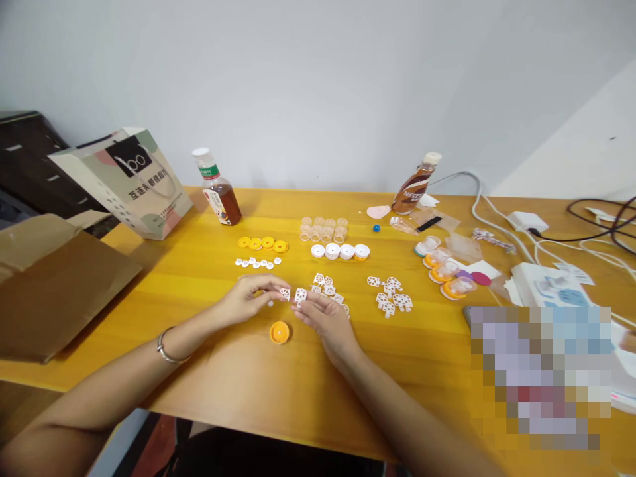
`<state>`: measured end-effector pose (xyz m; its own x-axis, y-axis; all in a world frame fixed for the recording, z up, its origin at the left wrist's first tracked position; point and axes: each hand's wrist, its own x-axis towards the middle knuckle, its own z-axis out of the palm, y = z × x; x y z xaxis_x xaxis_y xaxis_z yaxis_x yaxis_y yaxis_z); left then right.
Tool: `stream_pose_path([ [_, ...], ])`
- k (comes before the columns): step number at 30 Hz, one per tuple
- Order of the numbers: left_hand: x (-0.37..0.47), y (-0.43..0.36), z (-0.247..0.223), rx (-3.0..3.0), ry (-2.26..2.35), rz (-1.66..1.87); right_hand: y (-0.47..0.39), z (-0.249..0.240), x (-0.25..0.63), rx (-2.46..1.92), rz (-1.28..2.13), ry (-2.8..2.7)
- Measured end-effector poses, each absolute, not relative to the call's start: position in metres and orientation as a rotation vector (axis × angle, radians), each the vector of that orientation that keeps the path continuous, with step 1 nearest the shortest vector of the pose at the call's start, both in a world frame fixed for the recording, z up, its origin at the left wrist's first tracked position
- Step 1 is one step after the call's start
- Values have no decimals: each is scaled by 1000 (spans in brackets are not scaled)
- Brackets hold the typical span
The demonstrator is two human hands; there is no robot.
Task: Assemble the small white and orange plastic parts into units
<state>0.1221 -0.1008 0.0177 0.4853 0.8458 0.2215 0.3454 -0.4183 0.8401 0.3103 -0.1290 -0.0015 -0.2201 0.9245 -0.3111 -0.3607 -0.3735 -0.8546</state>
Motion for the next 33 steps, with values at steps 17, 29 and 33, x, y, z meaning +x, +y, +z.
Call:
stream_pose_path([
  [17, 132, -104, 16, 2048, 884, 941, -134, 3, 308, -986, 1847, -939],
  [29, 138, -109, 13, 1958, 997, 945, -132, -2, 307, -1034, 1787, -905],
  [33, 140, -108, 10, 1887, 1075, 900, -133, -1, 305, -1079, 1738, -946],
])
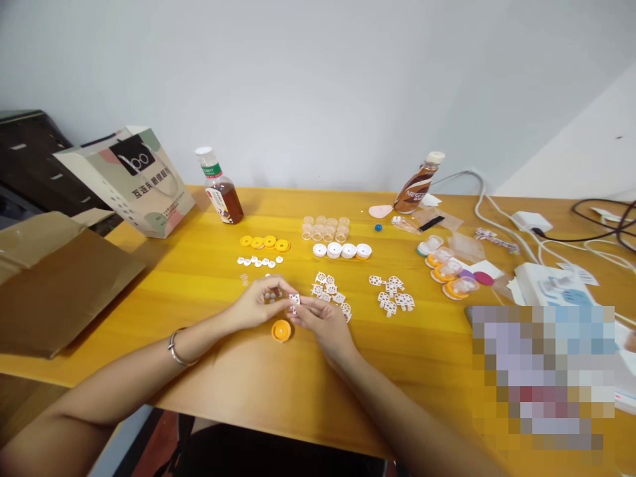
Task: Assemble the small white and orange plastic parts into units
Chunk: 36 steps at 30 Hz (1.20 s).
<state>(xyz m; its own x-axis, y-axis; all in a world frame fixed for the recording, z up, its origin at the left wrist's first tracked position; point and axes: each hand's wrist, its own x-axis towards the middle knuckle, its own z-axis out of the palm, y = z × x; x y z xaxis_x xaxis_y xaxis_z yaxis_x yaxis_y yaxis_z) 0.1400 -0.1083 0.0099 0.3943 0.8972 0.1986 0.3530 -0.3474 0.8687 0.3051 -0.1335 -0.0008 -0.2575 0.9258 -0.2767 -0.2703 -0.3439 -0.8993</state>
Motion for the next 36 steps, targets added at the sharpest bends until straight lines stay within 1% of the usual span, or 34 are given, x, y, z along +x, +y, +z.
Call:
stream_pose_path([
  [4, 141, -107, 9, 1847, 1064, 877, -134, 1, 303, -1080, 1697, -1019],
  [8, 135, -107, 18, 1972, 1047, 841, -133, 2, 305, -1106, 1621, -1187],
  [11, 124, -107, 30, 2005, 1007, 766, -135, 2, 309, -1160, 1348, -1437],
  [14, 114, -108, 40, 2051, 913, 632, -138, 1, 312, -1148, 1027, -1847],
  [17, 109, -111, 46, 2108, 808, 498, -140, -2, 313, -1043, 877, -2137],
  [23, 112, -116, 47, 2198, 773, 390, -139, -9, 310, -1001, 813, -2168],
  [29, 113, -118, 42, 2240, 738, 387, -138, -9, 310, -1006, 796, -2169],
  [36, 115, -123, 47, 2315, 741, 400, -139, -7, 309, -1014, 827, -2166],
])
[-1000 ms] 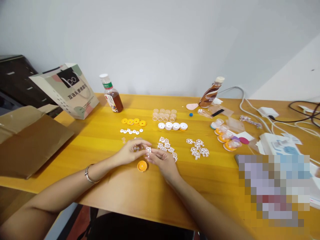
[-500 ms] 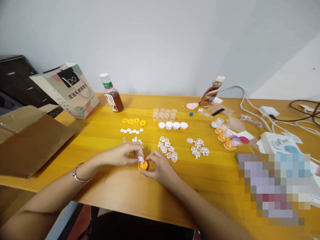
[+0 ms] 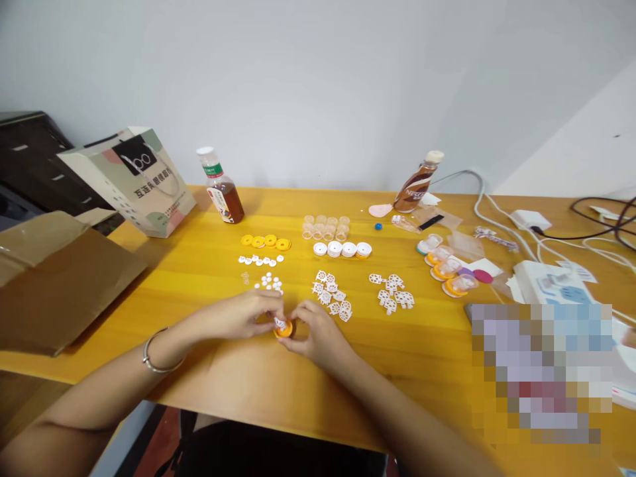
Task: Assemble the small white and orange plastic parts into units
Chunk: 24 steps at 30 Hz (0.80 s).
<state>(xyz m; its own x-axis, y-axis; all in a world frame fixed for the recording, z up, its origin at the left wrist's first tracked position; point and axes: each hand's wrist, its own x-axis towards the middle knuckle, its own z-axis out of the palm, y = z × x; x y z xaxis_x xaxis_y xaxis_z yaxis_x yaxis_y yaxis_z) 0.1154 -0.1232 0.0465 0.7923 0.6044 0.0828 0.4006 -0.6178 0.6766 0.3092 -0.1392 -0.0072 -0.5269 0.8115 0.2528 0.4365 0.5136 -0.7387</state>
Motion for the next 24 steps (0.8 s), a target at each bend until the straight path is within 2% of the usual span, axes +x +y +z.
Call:
stream_pose_path([
  [9, 123, -131, 47, 2455, 739, 367, -140, -7, 308, -1013, 840, -2188],
  [19, 122, -130, 36, 2402, 792, 477, -141, -9, 307, -1014, 831, -2174],
  [24, 116, -118, 48, 2273, 731, 452, -140, -7, 308, -1032, 899, -2073],
])
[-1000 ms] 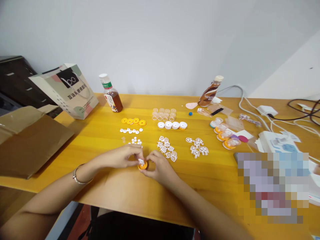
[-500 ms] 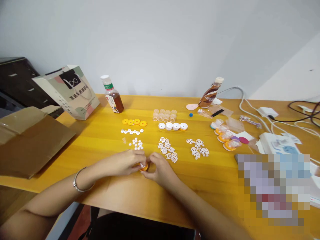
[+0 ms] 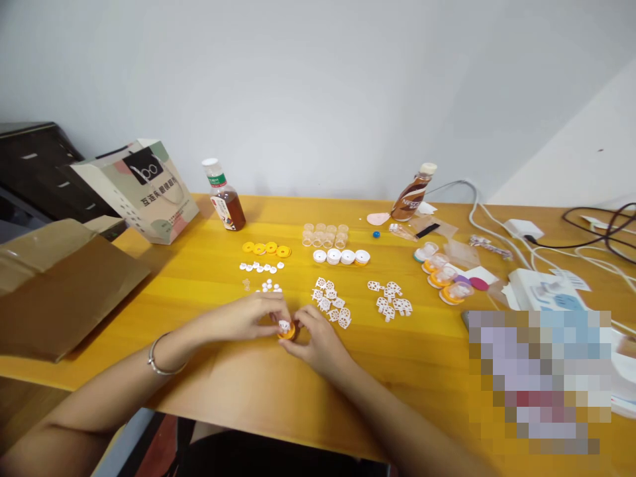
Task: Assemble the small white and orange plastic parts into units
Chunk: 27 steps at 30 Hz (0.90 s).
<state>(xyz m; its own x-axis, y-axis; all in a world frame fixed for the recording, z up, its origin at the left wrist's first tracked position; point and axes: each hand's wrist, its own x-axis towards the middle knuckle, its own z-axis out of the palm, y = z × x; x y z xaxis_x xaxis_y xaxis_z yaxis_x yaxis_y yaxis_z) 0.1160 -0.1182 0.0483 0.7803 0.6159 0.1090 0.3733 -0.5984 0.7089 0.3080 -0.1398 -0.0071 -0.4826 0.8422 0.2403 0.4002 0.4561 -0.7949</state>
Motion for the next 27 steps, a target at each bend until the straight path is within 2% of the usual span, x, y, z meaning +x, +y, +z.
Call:
stream_pose_path([
  [3, 111, -90, 56, 2173, 761, 493, -139, -5, 308, -1053, 1110, -1912],
  [7, 121, -31, 46, 2144, 1288, 882, -138, -2, 307, -1065, 1357, -1698],
  [15, 170, 43, 12, 2054, 1550, 932, -132, -7, 307, -1048, 1482, -1403],
  [21, 169, 43, 12, 1965, 1532, 915, -130, -3, 310, -1075, 1503, -1303],
  [27, 138, -16, 44, 1914, 1236, 939, -130, 2, 314, -1090, 1477, -1205],
])
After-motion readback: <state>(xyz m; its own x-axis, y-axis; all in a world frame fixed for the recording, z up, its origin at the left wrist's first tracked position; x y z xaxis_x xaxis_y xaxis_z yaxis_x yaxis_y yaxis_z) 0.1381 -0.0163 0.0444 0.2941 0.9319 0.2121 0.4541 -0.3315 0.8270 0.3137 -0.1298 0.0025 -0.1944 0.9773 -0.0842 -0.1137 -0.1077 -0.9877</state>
